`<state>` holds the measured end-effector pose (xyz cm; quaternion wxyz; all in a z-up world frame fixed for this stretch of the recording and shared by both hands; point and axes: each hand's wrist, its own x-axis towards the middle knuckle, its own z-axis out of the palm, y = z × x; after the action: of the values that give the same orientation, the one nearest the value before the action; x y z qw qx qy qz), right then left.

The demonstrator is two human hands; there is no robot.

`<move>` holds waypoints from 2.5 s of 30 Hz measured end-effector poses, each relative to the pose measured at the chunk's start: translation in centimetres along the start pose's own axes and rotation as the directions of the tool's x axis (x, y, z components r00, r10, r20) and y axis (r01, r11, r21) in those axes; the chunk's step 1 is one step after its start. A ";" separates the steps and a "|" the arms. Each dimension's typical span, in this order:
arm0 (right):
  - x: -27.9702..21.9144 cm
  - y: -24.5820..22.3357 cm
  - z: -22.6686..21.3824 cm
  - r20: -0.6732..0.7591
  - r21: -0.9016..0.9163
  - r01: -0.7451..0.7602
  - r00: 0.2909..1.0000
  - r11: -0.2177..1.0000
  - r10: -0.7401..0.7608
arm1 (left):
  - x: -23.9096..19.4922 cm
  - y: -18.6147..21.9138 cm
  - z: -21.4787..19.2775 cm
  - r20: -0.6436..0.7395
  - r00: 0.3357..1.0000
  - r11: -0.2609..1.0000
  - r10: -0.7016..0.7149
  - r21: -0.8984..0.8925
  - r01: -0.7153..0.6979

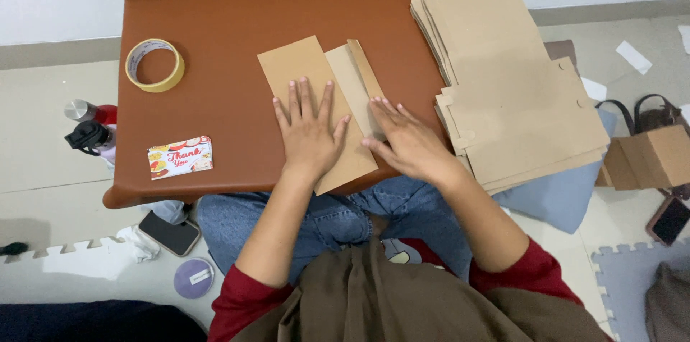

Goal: Assembling small cardboard boxes from flat templates and applying decorative stickers.

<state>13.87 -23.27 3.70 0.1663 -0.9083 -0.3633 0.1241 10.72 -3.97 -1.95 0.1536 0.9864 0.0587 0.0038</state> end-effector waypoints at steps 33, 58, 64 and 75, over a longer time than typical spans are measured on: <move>-5.6 2.5 5.5 -0.326 -0.227 -0.073 0.945 0.971 -0.005 | -1.1 0.5 -0.7 -0.100 0.987 0.992 0.127 -0.006 -0.128; -1.8 3.3 1.7 -0.765 0.214 -0.136 0.593 0.967 0.253 | -6.2 -0.5 -6.1 -0.441 0.880 0.567 -0.179 -0.777 -0.274; -1.8 0.1 -0.3 -0.901 0.040 -0.006 0.432 0.999 0.039 | -7.7 -3.6 -5.7 -0.341 0.888 0.584 -0.310 -0.805 -0.105; 0.6 -3.4 5.7 -0.708 -0.219 0.216 0.636 0.951 -0.307 | -8.5 -3.7 -3.6 -0.286 0.920 0.907 -0.269 -0.395 0.143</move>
<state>10.26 -19.31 -0.21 0.2623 -0.8264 -0.4001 -0.2970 1.79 -0.35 0.41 0.3223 0.9131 0.1874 0.1651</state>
